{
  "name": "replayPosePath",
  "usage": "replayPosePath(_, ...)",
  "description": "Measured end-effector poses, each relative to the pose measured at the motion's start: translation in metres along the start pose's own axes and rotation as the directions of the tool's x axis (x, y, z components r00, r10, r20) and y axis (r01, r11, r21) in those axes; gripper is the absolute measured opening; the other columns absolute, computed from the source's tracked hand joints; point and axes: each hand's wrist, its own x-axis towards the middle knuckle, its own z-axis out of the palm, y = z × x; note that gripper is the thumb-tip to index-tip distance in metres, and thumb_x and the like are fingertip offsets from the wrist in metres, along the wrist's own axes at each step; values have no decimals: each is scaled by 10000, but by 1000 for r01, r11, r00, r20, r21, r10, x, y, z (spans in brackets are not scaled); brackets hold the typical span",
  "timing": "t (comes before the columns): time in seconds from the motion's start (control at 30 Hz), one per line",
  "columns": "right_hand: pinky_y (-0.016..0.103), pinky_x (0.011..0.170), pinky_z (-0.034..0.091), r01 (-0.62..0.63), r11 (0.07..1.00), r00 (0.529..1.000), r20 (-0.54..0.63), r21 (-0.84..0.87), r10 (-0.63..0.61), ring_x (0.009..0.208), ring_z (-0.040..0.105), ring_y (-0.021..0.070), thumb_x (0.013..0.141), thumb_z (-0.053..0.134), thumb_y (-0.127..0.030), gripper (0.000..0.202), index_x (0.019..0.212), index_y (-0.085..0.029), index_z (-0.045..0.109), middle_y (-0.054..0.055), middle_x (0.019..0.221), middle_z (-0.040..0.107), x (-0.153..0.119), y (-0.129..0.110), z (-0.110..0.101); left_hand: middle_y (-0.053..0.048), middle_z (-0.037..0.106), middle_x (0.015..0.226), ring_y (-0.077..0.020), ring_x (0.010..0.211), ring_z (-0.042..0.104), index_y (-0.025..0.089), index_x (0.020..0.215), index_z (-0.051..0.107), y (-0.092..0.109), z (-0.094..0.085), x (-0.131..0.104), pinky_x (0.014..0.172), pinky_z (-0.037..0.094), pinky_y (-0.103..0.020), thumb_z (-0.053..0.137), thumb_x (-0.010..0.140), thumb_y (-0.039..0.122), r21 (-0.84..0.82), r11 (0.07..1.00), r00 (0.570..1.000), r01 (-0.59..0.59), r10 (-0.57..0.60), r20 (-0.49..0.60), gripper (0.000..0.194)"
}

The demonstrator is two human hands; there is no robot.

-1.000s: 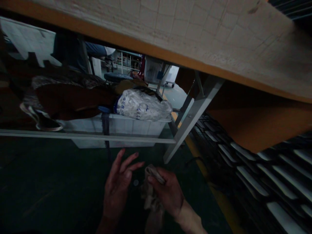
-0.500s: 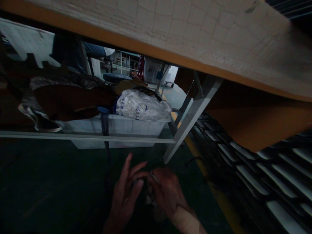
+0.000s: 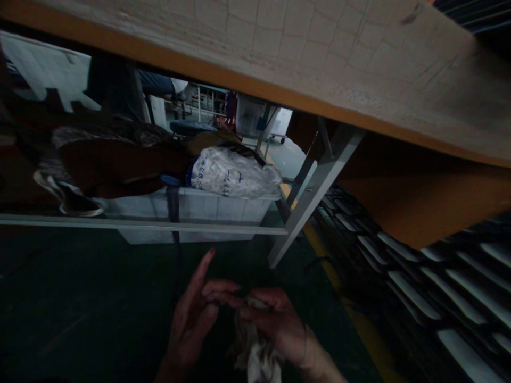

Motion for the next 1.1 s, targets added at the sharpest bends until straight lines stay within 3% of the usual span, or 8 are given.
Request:
replayPosePath(0.13,228,487,325,57,996,979,-199,65,-43,515,410,99,676,645,-525,365,658,-171,556,-26,573,465,-5,-14,-11,-66,641,951,-145,773,630,199,1413,132,-4,6,5,772,467,-256,441,893,378,-224,970,980,93,-130,-154,631)
replayPosePath(0.23,239,524,358,98,954,974,-170,-284,-151,556,455,117,768,567,-460,305,660,-176,575,-13,586,496,-2,-6,-11,-148,640,991,-206,876,628,100,1388,122,-4,11,12,836,469,-308,456,858,460,-662,742,925,106,-317,-207,723)
replayPosePath(0.37,267,625,410,123,762,965,-104,-635,-242,703,552,158,799,542,-331,161,835,-196,623,20,758,613,6,12,-3,-178,620,1033,-232,923,616,119,1377,157,-3,13,16,834,478,-337,496,833,485,-768,622,898,152,-411,-155,738)
replayPosePath(0.57,271,662,405,156,573,942,-54,-805,-332,757,569,163,846,526,-282,107,871,-207,599,19,818,625,8,17,1,-167,501,1206,-265,1118,507,193,1393,130,-6,13,7,808,489,-360,380,900,455,-507,852,943,134,-267,-198,611)
replayPosePath(0.67,299,654,380,234,367,925,90,-900,-369,697,544,166,861,449,-184,146,817,-178,588,40,775,614,9,18,5,-115,405,1328,-222,1196,438,272,1414,91,-6,13,2,865,472,-329,358,920,418,-172,981,985,86,-110,-136,580)
replayPosePath(0.77,333,691,363,261,228,937,189,-938,-294,706,542,183,815,444,-117,178,828,-176,611,53,772,622,9,18,11,-24,353,1392,-188,1234,394,383,1408,95,-4,7,-1,927,438,-321,389,917,389,218,975,998,49,-58,32,572)
replayPosePath(0.9,345,742,357,273,293,959,234,-916,-162,731,546,178,789,463,-99,176,816,-179,617,40,794,629,5,16,14,9,337,1408,-187,1230,396,435,1398,72,1,-3,-1,927,425,-347,385,914,401,433,900,982,42,-118,150,577)
replayPosePath(1.1,288,705,359,269,557,963,211,-786,-168,705,523,142,900,398,-250,263,702,-177,555,5,723,590,-3,17,11,12,373,1380,-201,1242,375,448,1391,125,6,-11,-2,988,349,-402,344,918,452,361,919,967,155,-216,135,521)
